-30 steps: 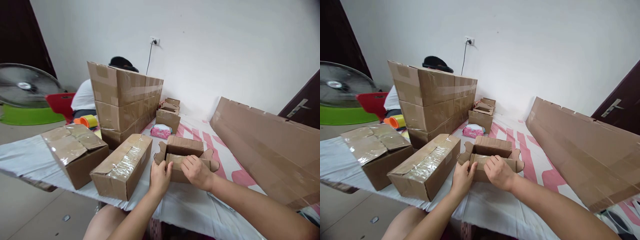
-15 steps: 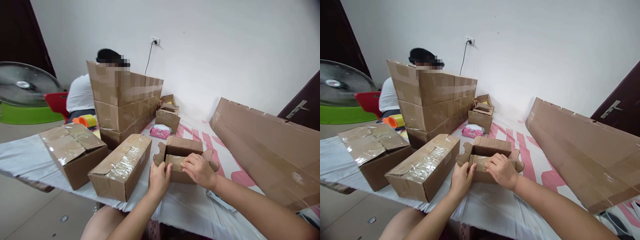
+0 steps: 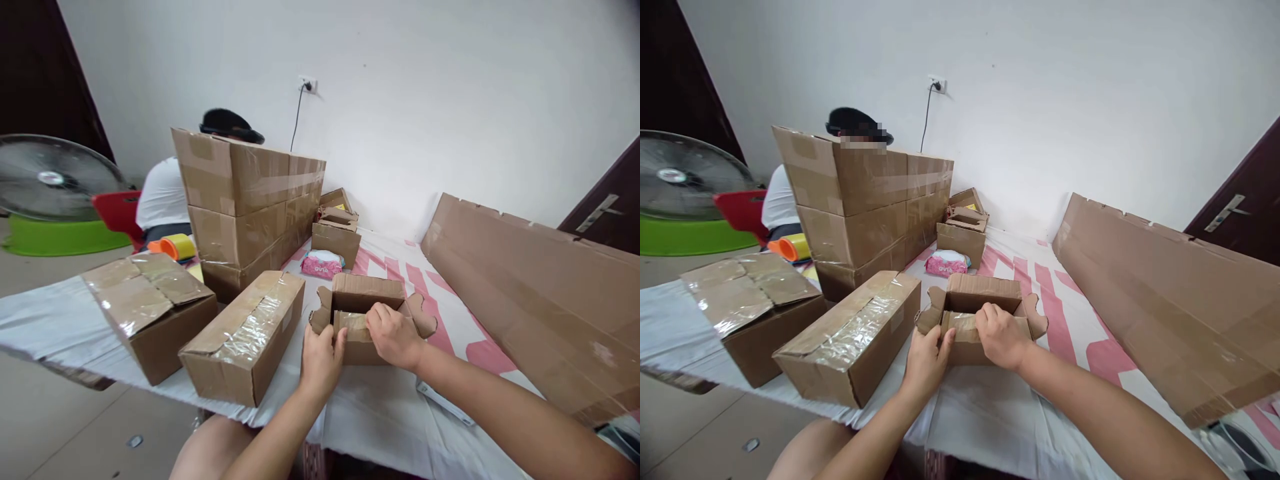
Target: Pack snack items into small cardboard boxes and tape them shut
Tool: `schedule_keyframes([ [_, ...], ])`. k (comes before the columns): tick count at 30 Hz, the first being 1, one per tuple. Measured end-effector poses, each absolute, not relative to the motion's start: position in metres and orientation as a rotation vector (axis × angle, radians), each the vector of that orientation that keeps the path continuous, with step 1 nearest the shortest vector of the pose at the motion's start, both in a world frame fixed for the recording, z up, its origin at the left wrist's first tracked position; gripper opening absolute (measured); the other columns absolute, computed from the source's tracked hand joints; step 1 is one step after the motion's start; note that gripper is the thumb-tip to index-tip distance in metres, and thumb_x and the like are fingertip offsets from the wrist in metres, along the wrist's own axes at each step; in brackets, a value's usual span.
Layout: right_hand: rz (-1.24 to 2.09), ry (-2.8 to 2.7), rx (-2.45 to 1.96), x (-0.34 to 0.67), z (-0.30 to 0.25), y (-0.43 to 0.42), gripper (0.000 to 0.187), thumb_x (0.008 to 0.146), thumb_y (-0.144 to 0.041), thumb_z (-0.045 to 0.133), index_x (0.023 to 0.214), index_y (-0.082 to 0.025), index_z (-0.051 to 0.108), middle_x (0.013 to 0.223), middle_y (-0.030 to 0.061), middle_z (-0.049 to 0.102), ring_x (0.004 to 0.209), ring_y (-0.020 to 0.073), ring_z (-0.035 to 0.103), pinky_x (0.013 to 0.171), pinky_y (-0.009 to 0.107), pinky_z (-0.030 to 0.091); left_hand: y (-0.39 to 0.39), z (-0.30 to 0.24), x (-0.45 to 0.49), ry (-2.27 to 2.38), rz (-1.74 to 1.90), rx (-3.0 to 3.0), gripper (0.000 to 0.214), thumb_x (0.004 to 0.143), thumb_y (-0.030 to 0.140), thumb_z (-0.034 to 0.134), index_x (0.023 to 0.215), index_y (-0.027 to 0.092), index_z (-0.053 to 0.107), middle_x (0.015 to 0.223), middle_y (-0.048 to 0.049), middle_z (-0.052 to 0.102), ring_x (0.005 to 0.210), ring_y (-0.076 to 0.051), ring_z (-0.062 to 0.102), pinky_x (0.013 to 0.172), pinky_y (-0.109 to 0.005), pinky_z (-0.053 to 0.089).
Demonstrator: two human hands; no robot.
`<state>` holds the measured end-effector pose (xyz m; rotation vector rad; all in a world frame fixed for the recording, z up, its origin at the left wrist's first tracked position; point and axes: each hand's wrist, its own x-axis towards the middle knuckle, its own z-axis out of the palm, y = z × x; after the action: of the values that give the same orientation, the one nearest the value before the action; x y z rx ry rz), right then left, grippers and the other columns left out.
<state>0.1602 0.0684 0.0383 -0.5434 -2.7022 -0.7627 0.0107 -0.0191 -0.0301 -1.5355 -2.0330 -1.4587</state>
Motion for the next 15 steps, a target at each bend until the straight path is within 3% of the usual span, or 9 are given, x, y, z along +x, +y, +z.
schedule_keyframes([
  [15,-0.480,-2.581,-1.003,0.151,0.050,0.079,0.012,0.092,-0.016,0.041,0.085,-0.018,0.050,0.085,0.0070,0.059,0.073,0.0190,0.058,0.066,0.030,0.040,-0.017,-0.027,0.009,-2.051,-1.421,-1.538,0.036,0.091,0.034,0.046,0.057,0.022,0.048,0.070,-0.0065,0.054,0.076,-0.025,0.054,0.067,-0.034,0.046],
])
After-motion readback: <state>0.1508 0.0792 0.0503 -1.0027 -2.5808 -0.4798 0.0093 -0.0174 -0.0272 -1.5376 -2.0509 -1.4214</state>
